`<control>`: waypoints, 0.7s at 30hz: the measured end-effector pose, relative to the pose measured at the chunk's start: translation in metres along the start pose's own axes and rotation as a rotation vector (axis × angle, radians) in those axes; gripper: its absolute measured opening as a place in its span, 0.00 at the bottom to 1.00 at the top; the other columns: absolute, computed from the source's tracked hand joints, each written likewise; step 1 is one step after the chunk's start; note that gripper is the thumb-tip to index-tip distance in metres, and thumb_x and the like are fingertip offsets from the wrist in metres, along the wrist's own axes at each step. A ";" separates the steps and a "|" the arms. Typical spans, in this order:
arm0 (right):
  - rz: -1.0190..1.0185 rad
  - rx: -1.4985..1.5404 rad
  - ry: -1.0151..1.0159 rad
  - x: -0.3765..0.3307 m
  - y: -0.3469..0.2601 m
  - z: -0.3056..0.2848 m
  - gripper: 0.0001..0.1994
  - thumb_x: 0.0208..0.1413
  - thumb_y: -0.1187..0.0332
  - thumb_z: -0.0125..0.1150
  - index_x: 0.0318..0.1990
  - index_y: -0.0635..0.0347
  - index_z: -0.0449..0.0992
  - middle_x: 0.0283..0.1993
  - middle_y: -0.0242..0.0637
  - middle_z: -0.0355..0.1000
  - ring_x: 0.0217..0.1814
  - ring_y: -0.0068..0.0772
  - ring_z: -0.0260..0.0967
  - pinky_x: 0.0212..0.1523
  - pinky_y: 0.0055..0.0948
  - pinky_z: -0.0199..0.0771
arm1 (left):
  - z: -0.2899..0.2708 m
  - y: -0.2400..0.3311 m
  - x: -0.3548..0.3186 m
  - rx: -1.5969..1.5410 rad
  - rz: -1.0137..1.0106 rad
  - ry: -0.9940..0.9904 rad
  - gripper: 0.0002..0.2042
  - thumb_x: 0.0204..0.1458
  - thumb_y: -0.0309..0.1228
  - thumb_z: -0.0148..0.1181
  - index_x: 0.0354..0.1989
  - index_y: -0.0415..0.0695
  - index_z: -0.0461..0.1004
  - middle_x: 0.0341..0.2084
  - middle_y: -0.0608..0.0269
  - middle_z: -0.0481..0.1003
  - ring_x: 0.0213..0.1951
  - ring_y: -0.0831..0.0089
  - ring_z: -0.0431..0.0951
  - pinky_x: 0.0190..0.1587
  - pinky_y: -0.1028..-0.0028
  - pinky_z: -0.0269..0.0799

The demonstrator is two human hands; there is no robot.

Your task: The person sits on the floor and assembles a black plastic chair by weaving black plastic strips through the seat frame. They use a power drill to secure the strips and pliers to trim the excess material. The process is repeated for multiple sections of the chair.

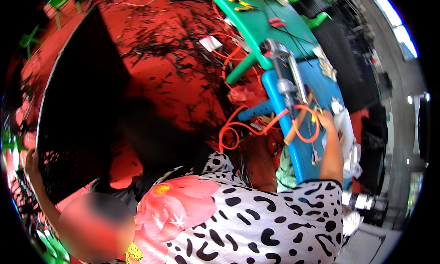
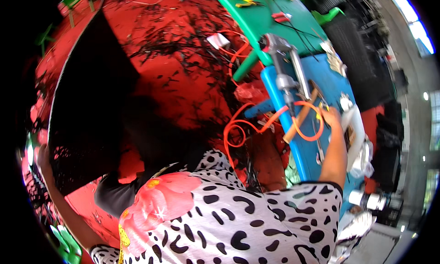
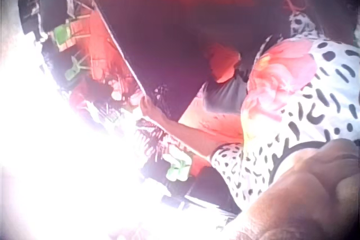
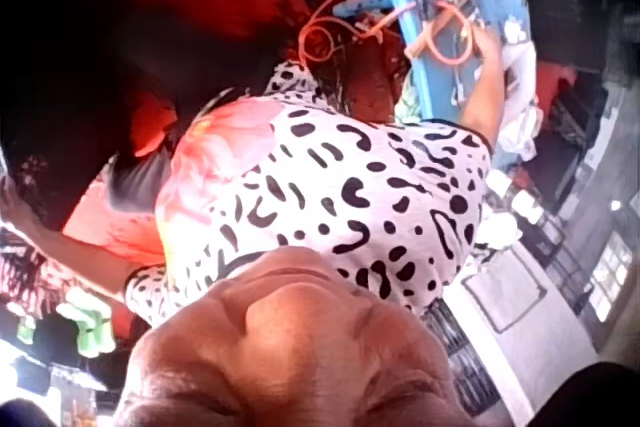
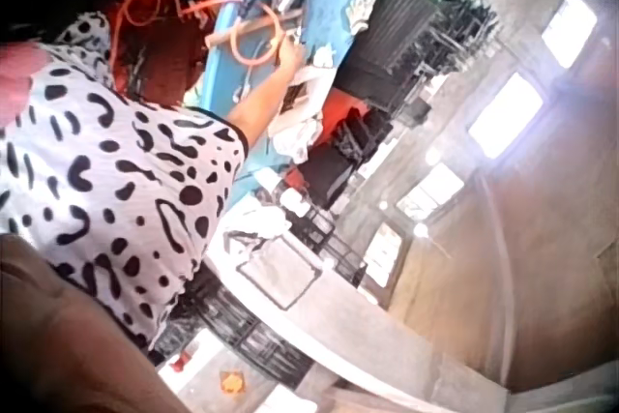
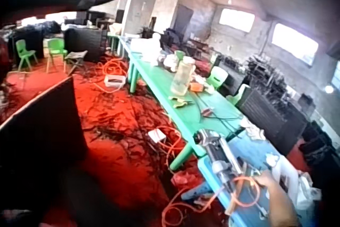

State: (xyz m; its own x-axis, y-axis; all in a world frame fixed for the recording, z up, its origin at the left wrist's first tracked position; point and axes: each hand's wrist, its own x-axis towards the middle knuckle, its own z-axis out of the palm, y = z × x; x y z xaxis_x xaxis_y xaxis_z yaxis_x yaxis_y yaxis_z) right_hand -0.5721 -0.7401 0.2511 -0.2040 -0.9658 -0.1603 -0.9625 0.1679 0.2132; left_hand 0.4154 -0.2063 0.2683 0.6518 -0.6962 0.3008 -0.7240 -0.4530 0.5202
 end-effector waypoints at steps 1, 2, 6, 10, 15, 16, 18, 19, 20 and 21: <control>0.035 0.155 -0.101 -0.001 -0.029 -0.002 0.41 0.31 0.34 0.64 0.40 0.69 0.76 0.41 0.57 0.73 0.49 0.53 0.70 0.48 0.42 0.69 | -0.012 0.004 -0.008 -0.006 -0.079 0.030 0.17 0.57 0.37 0.52 0.48 0.35 0.71 0.37 0.62 0.74 0.40 0.75 0.70 0.47 0.75 0.63; 0.011 0.094 -0.100 0.003 -0.023 -0.004 0.47 0.27 0.34 0.68 0.48 0.69 0.72 0.48 0.56 0.71 0.53 0.51 0.68 0.50 0.40 0.69 | -0.004 0.013 -0.012 -0.043 -0.079 0.018 0.16 0.57 0.36 0.51 0.47 0.36 0.71 0.36 0.63 0.74 0.38 0.75 0.71 0.44 0.76 0.65; -0.032 0.340 -0.099 -0.012 -0.035 0.000 0.46 0.37 0.41 0.67 0.59 0.64 0.62 0.52 0.54 0.68 0.51 0.50 0.67 0.49 0.39 0.69 | -0.001 0.117 -0.017 0.035 -0.042 0.130 0.16 0.51 0.36 0.56 0.45 0.42 0.74 0.35 0.60 0.77 0.34 0.73 0.76 0.40 0.74 0.70; 0.021 0.298 -0.079 -0.012 -0.006 0.004 0.44 0.38 0.42 0.67 0.59 0.63 0.62 0.52 0.54 0.68 0.50 0.50 0.68 0.49 0.39 0.68 | 0.004 0.134 -0.008 -0.015 -0.191 0.099 0.13 0.47 0.34 0.61 0.40 0.42 0.75 0.22 0.66 0.75 0.26 0.81 0.71 0.31 0.77 0.67; 0.057 0.220 -0.055 0.016 -0.032 -0.010 0.42 0.40 0.43 0.66 0.59 0.63 0.63 0.51 0.53 0.69 0.50 0.50 0.68 0.49 0.39 0.67 | -0.005 0.113 -0.028 -0.208 -0.255 0.093 0.17 0.45 0.27 0.62 0.47 0.41 0.73 0.29 0.67 0.75 0.30 0.84 0.72 0.35 0.81 0.69; 0.080 0.215 -0.044 0.010 -0.026 -0.014 0.42 0.40 0.43 0.66 0.59 0.63 0.63 0.51 0.53 0.69 0.49 0.50 0.68 0.49 0.39 0.67 | -0.001 0.117 -0.027 -0.222 -0.223 0.118 0.19 0.44 0.25 0.61 0.48 0.41 0.73 0.31 0.66 0.76 0.30 0.82 0.73 0.37 0.80 0.71; 0.133 0.212 -0.014 -0.001 -0.008 -0.020 0.41 0.41 0.43 0.66 0.58 0.63 0.63 0.50 0.53 0.69 0.49 0.50 0.68 0.49 0.39 0.67 | 0.005 0.124 -0.020 -0.176 -0.174 0.128 0.20 0.43 0.23 0.60 0.48 0.42 0.73 0.32 0.66 0.76 0.31 0.82 0.73 0.37 0.80 0.71; 0.169 0.219 0.003 -0.007 0.001 -0.023 0.41 0.41 0.44 0.65 0.58 0.63 0.63 0.50 0.53 0.69 0.49 0.50 0.68 0.49 0.39 0.66 | 0.009 0.125 -0.016 -0.155 -0.143 0.130 0.20 0.43 0.22 0.60 0.49 0.42 0.73 0.32 0.65 0.77 0.31 0.82 0.73 0.37 0.79 0.71; 0.145 0.196 -0.003 0.005 -0.011 -0.026 0.41 0.41 0.44 0.65 0.58 0.63 0.63 0.50 0.53 0.70 0.49 0.50 0.68 0.49 0.40 0.66 | 0.005 0.120 -0.025 -0.121 -0.138 0.155 0.21 0.41 0.20 0.59 0.48 0.42 0.73 0.35 0.65 0.77 0.33 0.80 0.74 0.38 0.78 0.71; 0.125 0.178 -0.003 0.018 -0.026 -0.030 0.40 0.42 0.44 0.65 0.58 0.63 0.64 0.50 0.53 0.70 0.48 0.50 0.69 0.49 0.40 0.66 | -0.001 0.117 -0.033 -0.076 -0.124 0.183 0.21 0.40 0.21 0.60 0.47 0.42 0.74 0.34 0.63 0.77 0.34 0.76 0.75 0.40 0.76 0.71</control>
State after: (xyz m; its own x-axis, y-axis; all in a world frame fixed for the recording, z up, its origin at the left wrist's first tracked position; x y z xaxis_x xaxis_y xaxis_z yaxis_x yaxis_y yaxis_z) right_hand -0.5459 -0.7680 0.2714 -0.3237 -0.9348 -0.1460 -0.9461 0.3186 0.0577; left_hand 0.3089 -0.2358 0.3199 0.7697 -0.5223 0.3672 -0.6214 -0.4807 0.6188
